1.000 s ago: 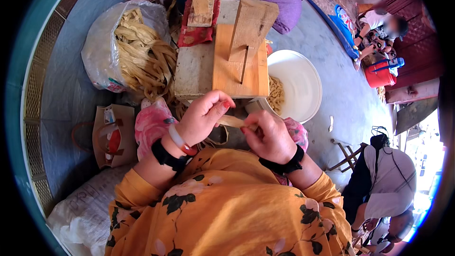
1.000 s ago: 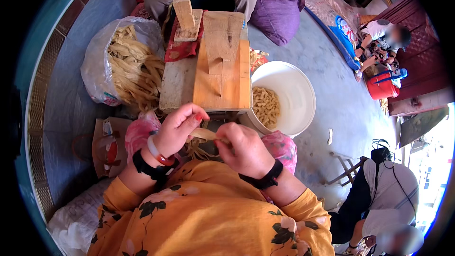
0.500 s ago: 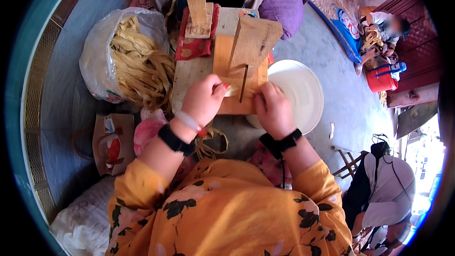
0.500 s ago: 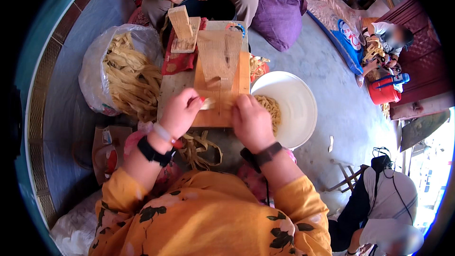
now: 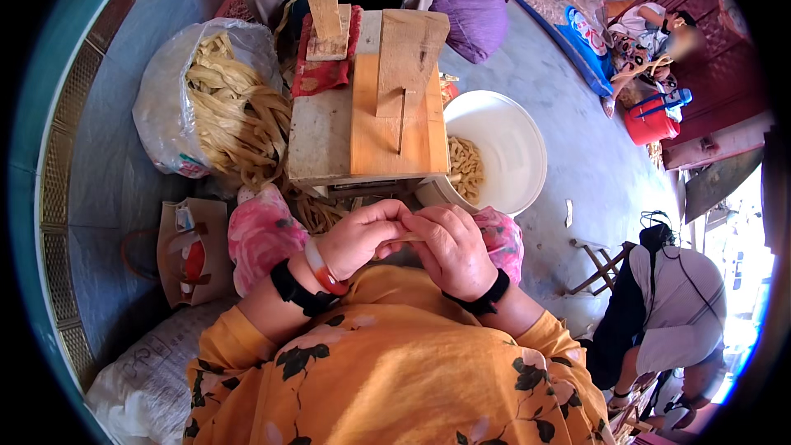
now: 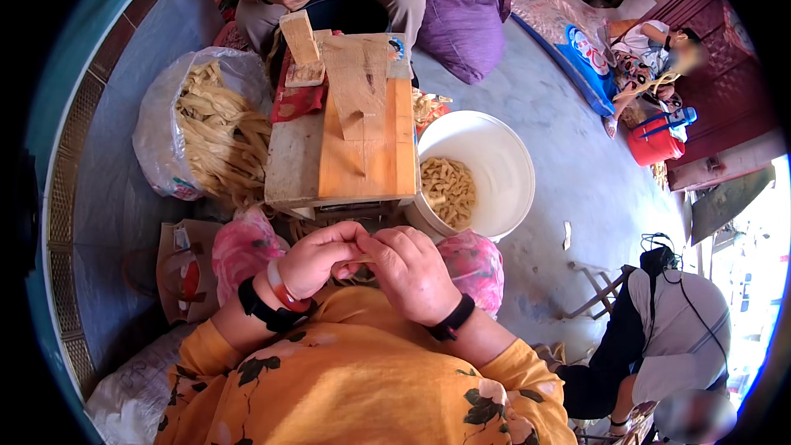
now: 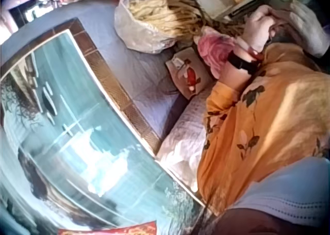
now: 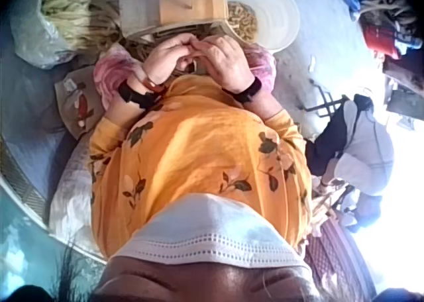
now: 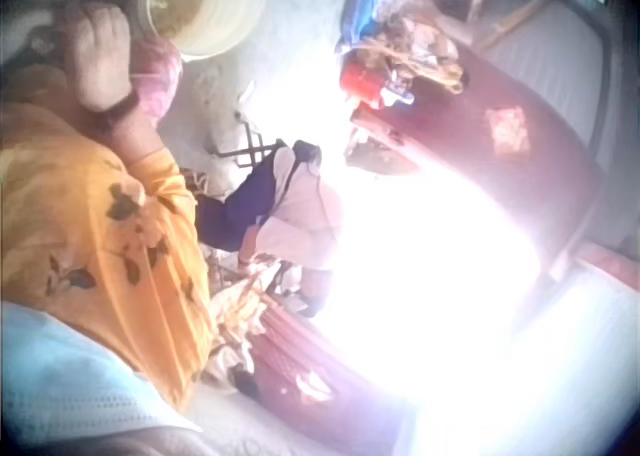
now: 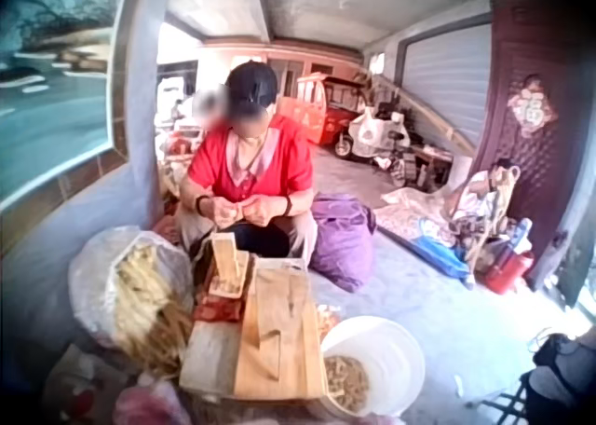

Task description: The person folds long strips of bean curd skin by hand into small rectangular shapes and places them into a white bucket.

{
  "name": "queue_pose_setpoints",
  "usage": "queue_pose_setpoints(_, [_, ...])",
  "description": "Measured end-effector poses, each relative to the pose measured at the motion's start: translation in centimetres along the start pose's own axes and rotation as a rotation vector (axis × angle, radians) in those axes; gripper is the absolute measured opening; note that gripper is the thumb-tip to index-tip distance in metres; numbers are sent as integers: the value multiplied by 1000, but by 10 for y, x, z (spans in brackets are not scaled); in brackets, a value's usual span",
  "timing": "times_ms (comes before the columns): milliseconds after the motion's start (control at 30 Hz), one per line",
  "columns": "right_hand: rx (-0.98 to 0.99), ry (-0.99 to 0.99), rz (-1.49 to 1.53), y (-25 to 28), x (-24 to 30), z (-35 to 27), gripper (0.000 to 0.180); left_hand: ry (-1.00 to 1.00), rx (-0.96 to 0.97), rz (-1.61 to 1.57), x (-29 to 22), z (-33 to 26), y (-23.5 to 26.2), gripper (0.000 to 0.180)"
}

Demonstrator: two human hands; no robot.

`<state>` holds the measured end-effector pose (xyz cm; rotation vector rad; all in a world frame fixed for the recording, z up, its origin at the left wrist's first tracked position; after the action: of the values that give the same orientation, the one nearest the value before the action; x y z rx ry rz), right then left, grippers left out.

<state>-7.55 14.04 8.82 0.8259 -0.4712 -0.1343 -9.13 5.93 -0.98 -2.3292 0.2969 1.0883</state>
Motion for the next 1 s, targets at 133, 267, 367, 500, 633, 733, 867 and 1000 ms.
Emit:
queue_pose_setpoints(133, [-51, 56, -130, 7, 1, -13, 26, 16, -4, -79, 9, -7, 2, 9])
queue_pose_setpoints(267, [-84, -100, -242, 30, -26, -26, 21, 132, 167, -106, 30, -15, 16, 15])
queue_pose_setpoints(367, [-21, 36, -91, 9, 0, -16, 29, -197, 297, -579, -12, -22, 12, 17])
queue_pose_setpoints(500, [59, 35, 371, -22, 23, -9, 23, -623, -269, 554, -38, -45, -3, 38])
queue_pose_setpoints(633, [5, 160, 40, -18, 17, -14, 21, -668, -389, 1037, -33, -43, -34, 18])
queue_pose_setpoints(733, [-14, 149, 40, -12, 23, -15, 20, 21, 210, 347, 36, -8, -24, 15])
queue_pose_setpoints(867, [-187, -410, 426, -21, -28, -36, 9, -55, 310, 44, 14, -13, -30, 6])
queue_pose_setpoints(1000, [-387, -1032, 1535, -76, -52, -79, 9, -717, -324, 963, -44, -44, -41, 28])
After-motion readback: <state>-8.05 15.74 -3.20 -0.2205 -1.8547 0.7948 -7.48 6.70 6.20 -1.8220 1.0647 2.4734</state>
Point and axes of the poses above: each hand's wrist, its own z-axis towards the middle knuckle, its own y-axis out of the back of the hand, x = y × z, the point moved 10 cm from there along z, towards the middle knuckle, and after that the axes turned 15 degrees about y, right-handed, at the moved point
